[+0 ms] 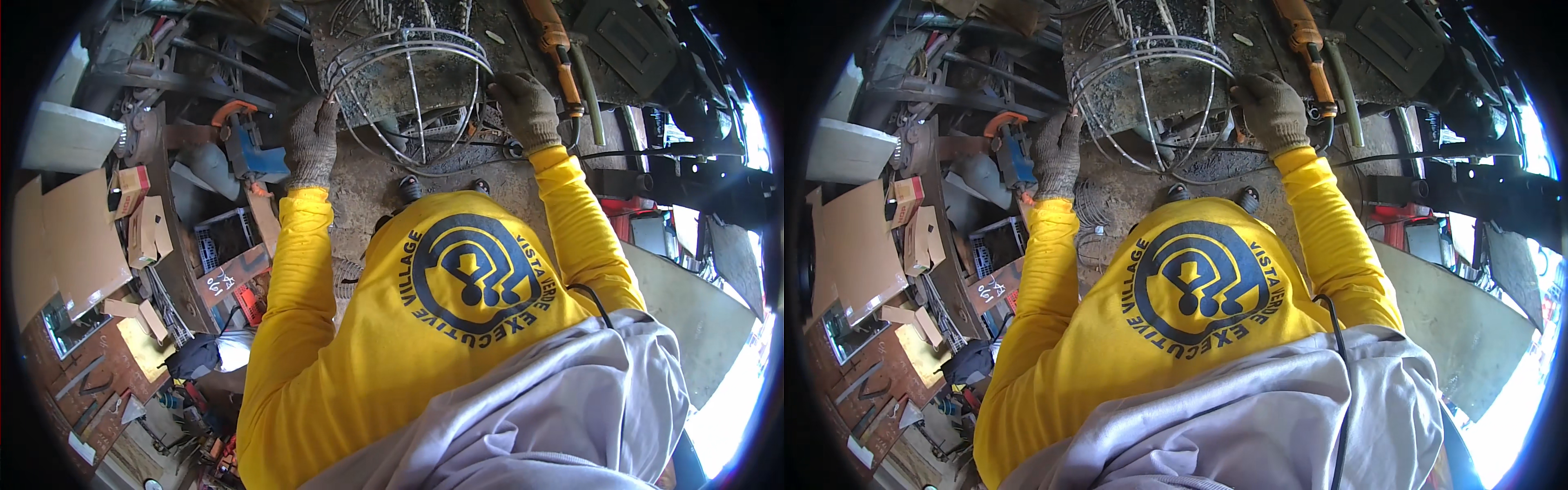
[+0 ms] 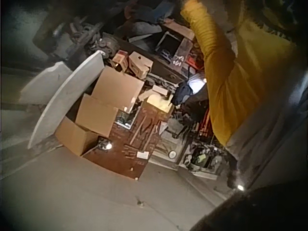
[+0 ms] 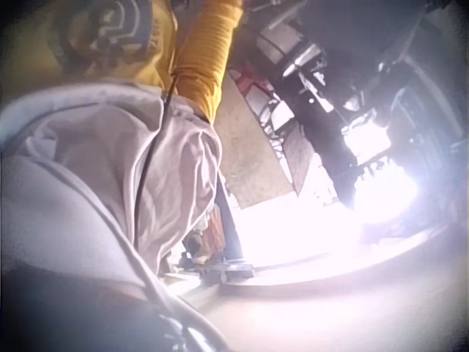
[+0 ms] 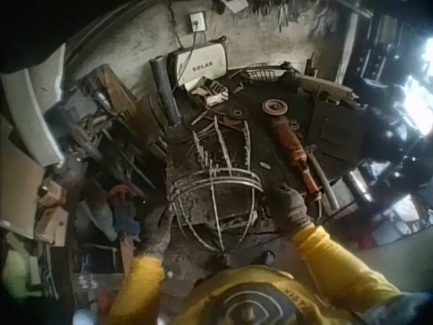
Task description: The person welds several metal wire components to a circular metal cage structure using a welding electrode and then uses an angle grinder to smooth the joints.
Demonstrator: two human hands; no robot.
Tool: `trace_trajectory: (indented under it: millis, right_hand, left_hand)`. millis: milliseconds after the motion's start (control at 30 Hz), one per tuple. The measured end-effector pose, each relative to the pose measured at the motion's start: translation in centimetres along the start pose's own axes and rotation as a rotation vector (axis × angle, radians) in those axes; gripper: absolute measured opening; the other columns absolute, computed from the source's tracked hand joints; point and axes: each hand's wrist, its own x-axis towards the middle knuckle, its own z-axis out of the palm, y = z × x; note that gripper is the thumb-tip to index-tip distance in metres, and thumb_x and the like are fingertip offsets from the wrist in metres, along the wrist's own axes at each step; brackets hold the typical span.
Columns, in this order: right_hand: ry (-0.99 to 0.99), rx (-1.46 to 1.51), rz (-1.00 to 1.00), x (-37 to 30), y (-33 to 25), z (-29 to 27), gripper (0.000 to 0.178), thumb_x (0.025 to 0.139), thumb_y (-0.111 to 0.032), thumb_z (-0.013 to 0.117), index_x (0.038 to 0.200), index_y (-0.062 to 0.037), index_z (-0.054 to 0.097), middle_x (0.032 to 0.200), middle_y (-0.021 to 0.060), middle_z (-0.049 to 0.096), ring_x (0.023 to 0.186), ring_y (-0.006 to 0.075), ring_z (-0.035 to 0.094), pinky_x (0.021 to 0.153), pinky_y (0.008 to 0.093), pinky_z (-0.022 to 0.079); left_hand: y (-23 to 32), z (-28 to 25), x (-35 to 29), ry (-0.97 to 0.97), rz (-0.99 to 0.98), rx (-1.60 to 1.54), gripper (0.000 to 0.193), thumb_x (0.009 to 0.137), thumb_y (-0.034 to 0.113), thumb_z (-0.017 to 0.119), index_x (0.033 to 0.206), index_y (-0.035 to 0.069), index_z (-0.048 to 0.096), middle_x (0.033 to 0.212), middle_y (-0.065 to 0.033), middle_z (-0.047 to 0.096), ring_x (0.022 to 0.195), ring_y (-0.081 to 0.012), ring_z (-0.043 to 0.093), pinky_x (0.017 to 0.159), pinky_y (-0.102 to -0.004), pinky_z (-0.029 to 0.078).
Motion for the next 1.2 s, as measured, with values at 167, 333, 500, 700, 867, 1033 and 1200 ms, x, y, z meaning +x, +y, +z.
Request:
trace_trajectory:
  millis: [167,333,500,700,867,1033,1200]
  right_hand:
    - [0.018,0.026,-0.01,-0.2,0.3,0.3,0.026,0.09,-0.033,0.07,0.105,-0.012,0.076,0.1,0.012,0.071,0.096,0.0336,0.069,0.082,0.0416,0.054]
    - [-0.036,-0.015,0.017,0.1,-0.3,-0.1,0.027,0.091,-0.034,0.069,0.105,-0.012,0.076,0.102,0.0126,0.071,0.098,0.0338,0.069,0.084,0.0412,0.054]
    - [-0.039,-0.027,0.002,-0.1,-0.1,-0.1,0.029,0.092,-0.036,0.068,0.107,-0.0112,0.075,0.103,0.0127,0.071,0.099,0.0348,0.069,0.085,0.0412,0.054]
    - [-0.028,-0.009,0.005,-0.1,0.4,0.3,0.029,0.092,-0.035,0.069,0.106,-0.0102,0.075,0.102,0.0134,0.071,0.098,0.035,0.069,0.084,0.0412,0.054]
    - [0.004,0.016,-0.023,-0.1,0.2,0.0,0.029,0.091,-0.034,0.069,0.106,-0.01,0.075,0.102,0.0138,0.071,0.097,0.0357,0.069,0.083,0.0423,0.054]
    - [-0.142,-0.034,-0.026,0.6,-0.3,-1.5,0.029,0.091,-0.03,0.068,0.11,-0.01,0.075,0.099,0.0141,0.072,0.096,0.0352,0.069,0.083,0.0425,0.054]
    - [-0.322,0.124,-0.02,1.7,0.9,-3.3,0.027,0.095,-0.015,0.065,0.12,-0.0042,0.07,0.111,0.0146,0.073,0.103,0.0281,0.07,0.093,0.0356,0.054]
  left_hand:
    - [-1.6,1.2,-0.1,0.034,-0.036,-0.088,0.048,0.097,0.047,0.063,0.121,0.007,0.07,0.116,-0.0185,0.071,0.109,-0.0361,0.066,0.095,-0.0434,0.051]
    - [-3.4,1.3,0.8,-0.042,0.034,-0.14,0.041,0.097,0.039,0.065,0.12,0.006,0.07,0.113,-0.0177,0.071,0.106,-0.0352,0.066,0.094,-0.0426,0.051]
    - [-3.8,-0.2,1.0,-0.128,0.177,-0.132,0.034,0.095,0.025,0.066,0.121,0.004,0.068,0.111,-0.0161,0.071,0.104,-0.0328,0.066,0.095,-0.0401,0.051]
    - [-2.8,0.3,-0.2,-0.054,0.0,-0.342,0.038,0.094,0.02,0.072,0.126,0.001,0.066,0.116,-0.0102,0.071,0.105,-0.017,0.065,0.096,-0.0315,0.049]
    - [-1.2,0.9,0.1,0.016,-0.078,-0.368,0.035,0.093,0.023,0.074,0.119,0.001,0.069,0.11,-0.0101,0.072,0.103,-0.0167,0.066,0.093,-0.0314,0.05]
    - [-1.8,1.1,0.8,0.003,0.035,-0.103,0.033,0.094,0.033,0.068,0.11,0.004,0.069,0.109,-0.017,0.069,0.099,-0.0351,0.066,0.087,-0.0409,0.051]
    - [-1.8,1.3,0.9,0.005,0.067,-0.151,0.032,0.096,0.029,0.067,0.116,0.004,0.069,0.107,-0.0162,0.07,0.099,-0.0289,0.067,0.089,-0.038,0.051]
